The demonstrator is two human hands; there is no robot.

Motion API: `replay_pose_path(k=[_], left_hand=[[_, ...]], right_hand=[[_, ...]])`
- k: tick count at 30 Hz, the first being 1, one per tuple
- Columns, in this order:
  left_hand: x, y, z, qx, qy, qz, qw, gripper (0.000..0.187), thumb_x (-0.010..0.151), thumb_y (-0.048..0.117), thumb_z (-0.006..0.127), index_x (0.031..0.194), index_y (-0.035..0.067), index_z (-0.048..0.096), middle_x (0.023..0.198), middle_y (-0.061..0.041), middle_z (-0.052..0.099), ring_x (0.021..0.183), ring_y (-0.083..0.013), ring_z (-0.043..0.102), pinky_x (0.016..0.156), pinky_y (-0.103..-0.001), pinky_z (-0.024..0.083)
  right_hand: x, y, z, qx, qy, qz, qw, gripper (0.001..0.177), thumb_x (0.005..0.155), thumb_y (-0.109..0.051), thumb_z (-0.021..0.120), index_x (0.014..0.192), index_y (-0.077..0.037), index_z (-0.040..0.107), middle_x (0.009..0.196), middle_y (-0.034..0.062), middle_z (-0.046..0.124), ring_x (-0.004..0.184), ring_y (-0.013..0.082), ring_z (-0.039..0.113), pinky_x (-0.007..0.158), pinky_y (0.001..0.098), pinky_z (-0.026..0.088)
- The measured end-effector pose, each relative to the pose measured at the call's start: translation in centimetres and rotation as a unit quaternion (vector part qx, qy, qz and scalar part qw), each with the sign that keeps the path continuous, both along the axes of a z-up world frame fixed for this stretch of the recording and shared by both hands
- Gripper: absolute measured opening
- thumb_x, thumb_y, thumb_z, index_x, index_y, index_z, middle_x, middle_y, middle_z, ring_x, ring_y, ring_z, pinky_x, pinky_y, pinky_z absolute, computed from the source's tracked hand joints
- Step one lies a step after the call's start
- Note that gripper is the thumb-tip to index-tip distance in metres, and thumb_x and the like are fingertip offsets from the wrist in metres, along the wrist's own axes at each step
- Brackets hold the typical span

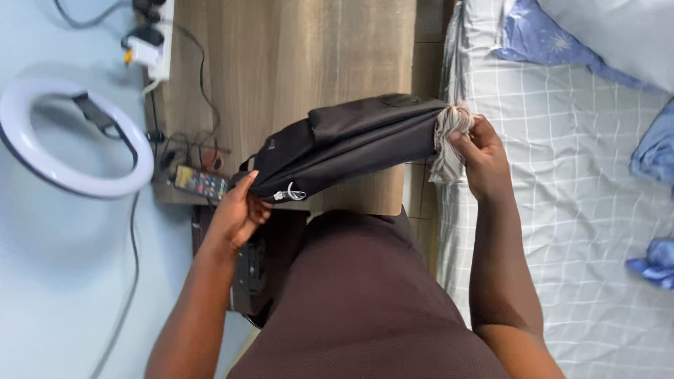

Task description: The person wipes a desk with a cloth, then retrieves a black bag from a shelf and places it on the desk. They repeatedly dip the cloth into a bucket of water, wring it, and wipe the bag's exterior surfaces.

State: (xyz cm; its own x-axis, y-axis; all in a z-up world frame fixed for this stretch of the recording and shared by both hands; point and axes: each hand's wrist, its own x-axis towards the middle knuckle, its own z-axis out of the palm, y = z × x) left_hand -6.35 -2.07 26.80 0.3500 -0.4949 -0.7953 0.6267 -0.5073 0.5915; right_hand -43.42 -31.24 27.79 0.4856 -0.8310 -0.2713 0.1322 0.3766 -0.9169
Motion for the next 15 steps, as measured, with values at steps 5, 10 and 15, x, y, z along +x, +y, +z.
replay_pose_path(k=[5, 10, 15], left_hand=[[-0.6, -0.7, -1.4, -0.052, 0.038, 0.094, 0.993, 0.048, 0.100, 0.051, 0.060, 0.122, 0.008, 0.063, 0.089, -0.006, 0.070, 0.064, -0.0167, 0.066, 0.054, -0.029, 0.053], [-0.4, -2.2, -0.1, -0.044, -0.093, 0.037, 0.994, 0.060, 0.103, 0.058, 0.053, 0.116, 0.001, 0.065, 0.083, -0.011, 0.071, 0.068, -0.0205, 0.071, 0.058, -0.033, 0.056], [-0.3, -2.7, 4.3, 0.055, -0.559, -0.164, 0.811, 0.036, 0.104, 0.040, 0.067, 0.124, 0.010, 0.068, 0.102, -0.007, 0.073, 0.092, -0.0186, 0.071, 0.081, -0.034, 0.057]], right_hand=[[3.1, 0.5, 1.7, -0.114, 0.096, 0.016, 0.989, 0.036, 0.100, -0.013, 0.069, 0.134, -0.003, 0.062, 0.123, 0.0039, 0.067, 0.118, 0.0126, 0.061, 0.105, 0.0288, 0.047], [6.7, -1.3, 2.2, -0.226, 0.221, 0.005, 0.949, 0.029, 0.105, -0.019, 0.071, 0.129, -0.004, 0.065, 0.111, 0.0060, 0.069, 0.105, 0.0128, 0.061, 0.095, 0.0278, 0.049], [9.2, -3.1, 2.7, -0.248, 0.224, 0.015, 0.942, 0.028, 0.104, -0.019, 0.071, 0.126, -0.004, 0.064, 0.115, 0.0039, 0.070, 0.097, 0.0121, 0.065, 0.085, 0.0290, 0.053]])
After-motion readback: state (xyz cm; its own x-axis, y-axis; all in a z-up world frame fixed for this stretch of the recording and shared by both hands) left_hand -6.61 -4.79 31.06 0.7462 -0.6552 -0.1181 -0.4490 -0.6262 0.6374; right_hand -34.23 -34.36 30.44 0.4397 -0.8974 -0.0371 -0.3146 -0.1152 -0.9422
